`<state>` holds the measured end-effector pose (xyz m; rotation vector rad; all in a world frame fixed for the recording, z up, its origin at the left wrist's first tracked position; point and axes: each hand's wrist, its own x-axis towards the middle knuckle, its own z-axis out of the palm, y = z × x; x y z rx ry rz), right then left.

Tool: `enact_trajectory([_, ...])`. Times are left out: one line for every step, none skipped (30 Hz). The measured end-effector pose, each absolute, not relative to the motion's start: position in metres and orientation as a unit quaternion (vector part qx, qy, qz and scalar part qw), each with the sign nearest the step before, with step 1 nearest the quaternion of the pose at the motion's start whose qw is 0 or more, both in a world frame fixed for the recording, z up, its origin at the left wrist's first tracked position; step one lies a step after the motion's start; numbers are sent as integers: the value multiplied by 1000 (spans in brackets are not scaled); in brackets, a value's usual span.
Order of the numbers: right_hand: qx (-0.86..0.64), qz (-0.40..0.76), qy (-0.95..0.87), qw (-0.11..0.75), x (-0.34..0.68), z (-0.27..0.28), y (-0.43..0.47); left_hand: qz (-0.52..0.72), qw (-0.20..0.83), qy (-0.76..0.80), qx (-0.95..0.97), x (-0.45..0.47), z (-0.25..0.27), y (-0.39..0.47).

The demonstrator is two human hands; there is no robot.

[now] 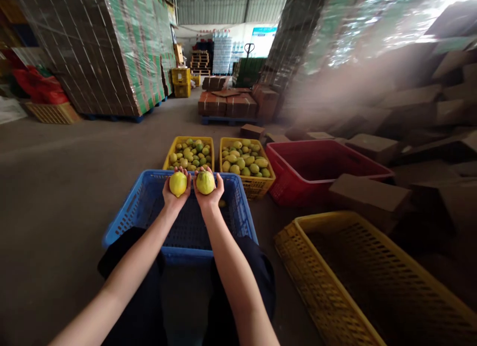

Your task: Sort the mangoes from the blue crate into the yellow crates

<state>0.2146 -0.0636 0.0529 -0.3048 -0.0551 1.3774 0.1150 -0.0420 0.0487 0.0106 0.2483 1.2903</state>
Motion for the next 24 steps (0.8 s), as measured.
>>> enact_trajectory([-140, 632, -11, 762, 212, 50, -61, 607, 786, 115, 4, 118, 46, -40])
enact_trajectory([-139, 630, 5, 764, 208, 46, -58, 614, 782, 113, 1, 119, 43, -38])
enact_trajectory([-136, 628, 22, 766, 204, 43, -55, 620, 777, 109, -3, 120, 40, -36])
enact_trajectory([-132, 625, 37, 768, 201, 41, -52, 627, 772, 104, -8, 121, 38, -33])
enact_trajectory([-127, 624, 47, 770, 198, 39, -49, 633, 768, 99, -12, 120, 37, -31])
enact_trajectory([-123, 623, 51, 771, 195, 37, -46, 637, 764, 95, -15, 120, 36, -29])
enact_trajectory([-120, 621, 50, 773, 193, 36, -44, 641, 762, 93, -16, 119, 36, -27])
enact_trajectory([-121, 617, 44, 776, 192, 35, -41, 643, 760, 94, -14, 119, 36, -26])
enact_trajectory([-123, 611, 36, 781, 191, 34, -39, 643, 760, 98, -11, 118, 37, -25])
enact_trajectory([-127, 604, 31, 786, 191, 34, -38, 641, 761, 103, -6, 119, 38, -24])
enact_trajectory([-129, 596, 28, 792, 191, 33, -37, 639, 762, 106, 0, 119, 39, -24])
enact_trajectory([-131, 589, 26, 797, 191, 33, -36, 637, 763, 106, 7, 120, 39, -24])
enact_trajectory([-131, 583, 23, 801, 192, 34, -36, 636, 765, 104, 14, 121, 40, -24])
enact_trajectory([-130, 578, 18, 805, 192, 34, -36, 636, 765, 100, 22, 123, 40, -24])
enact_trajectory([-130, 575, 12, 808, 193, 34, -36, 638, 763, 97, 30, 123, 40, -24])
enact_trajectory([-131, 572, 4, 810, 193, 35, -37, 640, 761, 98, 37, 124, 40, -24])
enact_trajectory([-131, 571, -5, 811, 193, 35, -37, 642, 759, 100, 43, 124, 40, -24])
enact_trajectory([-132, 571, -12, 810, 192, 36, -37, 643, 758, 102, 48, 124, 40, -24])
enact_trajectory([-131, 572, -18, 809, 192, 36, -38, 643, 758, 101, 50, 123, 40, -23])
enact_trajectory([-128, 574, -22, 808, 191, 37, -38, 641, 759, 99, 50, 122, 41, -23])
enact_trajectory([-125, 576, -24, 808, 190, 37, -38, 638, 762, 96, 48, 121, 42, -23])
enact_trajectory([-120, 578, -23, 807, 189, 38, -39, 635, 765, 94, 45, 120, 43, -23])
enact_trajectory([-114, 580, -19, 806, 188, 39, -39, 632, 769, 94, 40, 119, 45, -23])
enact_trajectory([-109, 582, -12, 806, 187, 40, -39, 629, 771, 96, 36, 118, 46, -23])
